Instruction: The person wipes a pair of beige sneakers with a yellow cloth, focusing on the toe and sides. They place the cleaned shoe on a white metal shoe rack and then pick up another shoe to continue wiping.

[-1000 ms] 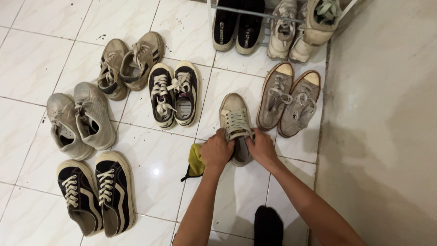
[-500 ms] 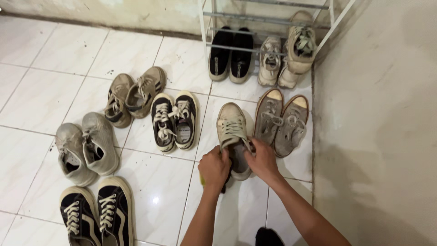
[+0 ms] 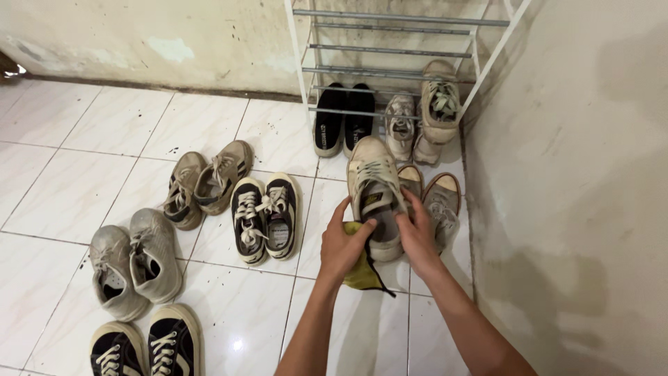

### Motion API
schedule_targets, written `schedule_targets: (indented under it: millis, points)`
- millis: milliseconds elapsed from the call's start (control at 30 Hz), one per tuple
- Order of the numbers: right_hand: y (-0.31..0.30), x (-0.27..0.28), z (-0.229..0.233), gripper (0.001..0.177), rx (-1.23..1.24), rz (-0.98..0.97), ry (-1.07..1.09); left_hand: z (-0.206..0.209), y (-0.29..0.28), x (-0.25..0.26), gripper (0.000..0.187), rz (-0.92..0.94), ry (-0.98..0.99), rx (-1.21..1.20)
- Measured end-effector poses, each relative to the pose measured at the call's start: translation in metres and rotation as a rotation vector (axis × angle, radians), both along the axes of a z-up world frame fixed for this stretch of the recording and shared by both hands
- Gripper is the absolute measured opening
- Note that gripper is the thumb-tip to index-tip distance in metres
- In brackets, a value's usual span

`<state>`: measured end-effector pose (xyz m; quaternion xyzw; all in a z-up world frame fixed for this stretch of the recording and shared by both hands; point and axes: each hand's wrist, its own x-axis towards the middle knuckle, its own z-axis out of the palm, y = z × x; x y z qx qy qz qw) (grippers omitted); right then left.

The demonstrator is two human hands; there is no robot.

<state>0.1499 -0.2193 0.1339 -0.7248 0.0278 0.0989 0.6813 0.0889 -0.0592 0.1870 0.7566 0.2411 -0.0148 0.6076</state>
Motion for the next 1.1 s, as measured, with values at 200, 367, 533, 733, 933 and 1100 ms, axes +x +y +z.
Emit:
schedule_targets:
  millis: [200, 367, 533, 733, 933, 1100]
  points:
    - [-0.005, 0.026, 0.037, 0.061, 0.077, 0.005, -0.032, 0.027, -0.003, 0.035, 0.085, -0.078, -0.091, -0.043]
    - [-0.002, 0.036, 0.085, 0.073, -0.093, 0.1, 0.097, 0.028, -0.003, 0.053, 0.079, -0.004, -0.219, -0.203]
    - [-0.003, 0.043, 0.117, 0.085, -0.031, 0.135, 0.379, 0.027, 0.002, 0.083, 0.076, -0.023, -0.236, -0.201]
    - [-0.01, 0.062, 0.095, 0.08, 0.261, 0.062, 0.413, 0.015, -0.004, 0.112, 0.073, -0.078, -0.225, -0.208]
    - [-0.006, 0.091, 0.079, 0.082, 0.27, -0.002, 0.423, 0.0, -0.002, 0.138, 0.072, -0.097, -0.215, -0.221]
    - [0.005, 0.113, 0.076, 0.079, 0.263, -0.043, 0.458, -0.013, 0.008, 0.158, 0.072, -0.085, -0.098, -0.167]
